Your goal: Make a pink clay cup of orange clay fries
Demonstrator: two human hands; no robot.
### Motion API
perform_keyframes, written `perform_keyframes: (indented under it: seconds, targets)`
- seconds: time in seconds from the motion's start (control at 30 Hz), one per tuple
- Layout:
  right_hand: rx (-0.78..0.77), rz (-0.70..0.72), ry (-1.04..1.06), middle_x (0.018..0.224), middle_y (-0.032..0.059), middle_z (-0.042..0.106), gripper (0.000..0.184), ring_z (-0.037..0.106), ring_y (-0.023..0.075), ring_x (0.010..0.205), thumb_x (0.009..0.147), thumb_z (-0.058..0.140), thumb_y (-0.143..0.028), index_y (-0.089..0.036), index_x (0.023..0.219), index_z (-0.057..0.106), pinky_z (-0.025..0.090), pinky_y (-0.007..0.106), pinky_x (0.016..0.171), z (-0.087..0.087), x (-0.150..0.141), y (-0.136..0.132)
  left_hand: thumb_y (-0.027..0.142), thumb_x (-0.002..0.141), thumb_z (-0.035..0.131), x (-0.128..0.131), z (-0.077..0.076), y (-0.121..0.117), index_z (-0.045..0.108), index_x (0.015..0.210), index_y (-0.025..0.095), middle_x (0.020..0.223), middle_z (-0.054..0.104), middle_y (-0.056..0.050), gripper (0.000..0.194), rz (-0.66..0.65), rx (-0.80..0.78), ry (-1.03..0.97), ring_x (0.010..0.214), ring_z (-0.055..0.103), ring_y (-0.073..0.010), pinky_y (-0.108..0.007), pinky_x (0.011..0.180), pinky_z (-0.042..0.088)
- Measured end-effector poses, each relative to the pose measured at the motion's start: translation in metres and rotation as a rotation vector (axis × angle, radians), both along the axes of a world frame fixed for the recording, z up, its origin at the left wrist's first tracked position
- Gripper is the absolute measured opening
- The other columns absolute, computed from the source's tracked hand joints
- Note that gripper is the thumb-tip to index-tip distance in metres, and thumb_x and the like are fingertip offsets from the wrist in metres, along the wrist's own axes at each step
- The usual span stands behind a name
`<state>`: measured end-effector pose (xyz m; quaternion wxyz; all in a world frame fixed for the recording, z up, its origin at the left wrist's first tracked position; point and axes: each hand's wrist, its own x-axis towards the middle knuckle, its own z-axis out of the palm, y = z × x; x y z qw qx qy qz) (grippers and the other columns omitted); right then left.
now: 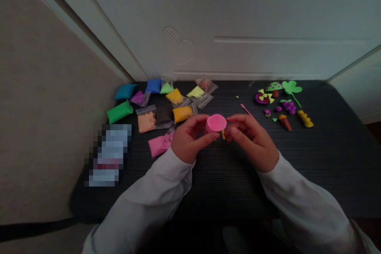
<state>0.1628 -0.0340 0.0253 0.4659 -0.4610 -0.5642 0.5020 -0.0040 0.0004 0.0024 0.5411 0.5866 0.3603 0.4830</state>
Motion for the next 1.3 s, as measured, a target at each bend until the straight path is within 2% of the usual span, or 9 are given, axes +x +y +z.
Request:
perform_keyframes:
  seconds: [0.07, 0.17, 0.27, 0.43, 0.53, 0.7, 0.93, 1.17, 1.3]
  targets:
    - [0.002, 0.009, -0.002, 0.081, 0.0002, 0.057, 0.023, 0.055, 0.0109, 0.073, 0.080, 0.053, -0.029, -0.021, 0.100, 0.049, 0.044, 0.027, 0.069, -0.0019, -0.0027, -0.0007, 0.017, 0.059, 0.071, 0.0039, -0.0009, -0.0010, 0.055, 0.091, 0.020, 0.085, 0.062, 0.000, 0.037, -0.020, -0.104, -0.124, 0.078, 0.058, -0.0106, -0.023, 0.067, 0.047]
    - [-0.001, 0.004, -0.020, 0.084, 0.0016, 0.058, 0.022, 0.056, 0.0125, 0.078, 0.077, 0.056, -0.030, -0.021, 0.096, 0.051, 0.045, 0.029, 0.073, -0.0051, -0.0054, -0.0002, 0.011, 0.053, 0.074, 0.0087, 0.0005, -0.0036, 0.054, 0.087, 0.020, 0.083, 0.062, 0.002, 0.040, -0.054, -0.194, -0.180, 0.076, 0.059, -0.0080, -0.019, 0.067, 0.047]
    - [0.002, -0.020, -0.018, 0.084, 0.0021, 0.059, 0.022, 0.057, 0.0133, 0.078, 0.076, 0.058, -0.032, -0.021, 0.094, 0.052, 0.046, 0.029, 0.072, -0.0064, -0.0040, 0.0021, 0.008, 0.053, 0.074, 0.0099, 0.0021, -0.0056, 0.054, 0.088, 0.020, 0.082, 0.063, 0.002, 0.042, -0.084, -0.222, -0.190, 0.073, 0.059, -0.0074, -0.018, 0.065, 0.047]
    - [-0.006, -0.036, 0.046, 0.084, 0.0008, 0.061, 0.020, 0.058, 0.0116, 0.076, 0.076, 0.058, -0.031, -0.021, 0.094, 0.056, 0.047, 0.027, 0.072, -0.0049, 0.0017, 0.0052, 0.012, 0.061, 0.069, 0.0073, -0.0005, -0.0038, 0.059, 0.088, 0.018, 0.085, 0.066, -0.001, 0.029, -0.101, -0.262, -0.271, 0.079, 0.062, -0.0106, -0.023, 0.072, 0.049]
    - [-0.027, -0.037, 0.060, 0.085, 0.0008, 0.062, 0.019, 0.058, 0.0111, 0.076, 0.076, 0.058, -0.030, -0.021, 0.093, 0.057, 0.047, 0.027, 0.072, -0.0038, 0.0022, 0.0053, 0.011, 0.060, 0.069, 0.0072, -0.0021, -0.0025, 0.061, 0.085, 0.018, 0.083, 0.068, 0.000, 0.027, -0.109, -0.328, -0.306, 0.076, 0.063, -0.0102, -0.023, 0.073, 0.049]
    - [-0.017, -0.069, 0.088, 0.084, 0.0001, 0.062, 0.019, 0.059, 0.0110, 0.075, 0.075, 0.060, -0.028, -0.021, 0.091, 0.055, 0.048, 0.026, 0.071, -0.0056, -0.0012, 0.0050, 0.008, 0.057, 0.071, 0.0101, -0.0013, -0.0022, 0.062, 0.083, 0.018, 0.080, 0.069, 0.002, 0.029, -0.045, -0.417, -0.411, 0.076, 0.063, -0.0079, -0.019, 0.071, 0.049]
    - [0.046, -0.110, 0.010, 0.081, -0.0005, 0.061, 0.014, 0.059, 0.0117, 0.073, 0.072, 0.063, -0.026, -0.022, 0.084, 0.058, 0.048, 0.027, 0.071, -0.0081, -0.0018, 0.0041, 0.007, 0.057, 0.071, 0.0118, -0.0027, -0.0051, 0.062, 0.078, 0.018, 0.077, 0.069, 0.003, 0.025, -0.043, -0.363, -0.407, 0.074, 0.063, -0.0080, -0.020, 0.070, 0.050]
    - [0.033, -0.120, 0.011, 0.082, -0.0001, 0.063, 0.014, 0.060, 0.0130, 0.075, 0.072, 0.063, -0.027, -0.023, 0.085, 0.059, 0.049, 0.029, 0.072, -0.0049, -0.0007, 0.0028, 0.009, 0.058, 0.071, 0.0105, -0.0016, -0.0055, 0.062, 0.078, 0.018, 0.079, 0.069, 0.002, 0.024, -0.051, -0.324, -0.389, 0.076, 0.063, -0.0100, -0.025, 0.074, 0.051]
    - [0.043, -0.104, 0.024, 0.083, -0.0001, 0.063, 0.016, 0.060, 0.0127, 0.075, 0.071, 0.063, -0.025, -0.023, 0.087, 0.059, 0.049, 0.029, 0.072, -0.0048, -0.0006, 0.0014, 0.008, 0.059, 0.070, 0.0102, -0.0013, -0.0052, 0.063, 0.078, 0.019, 0.078, 0.069, 0.003, 0.023, -0.059, -0.320, -0.398, 0.075, 0.063, -0.0089, -0.023, 0.072, 0.051]
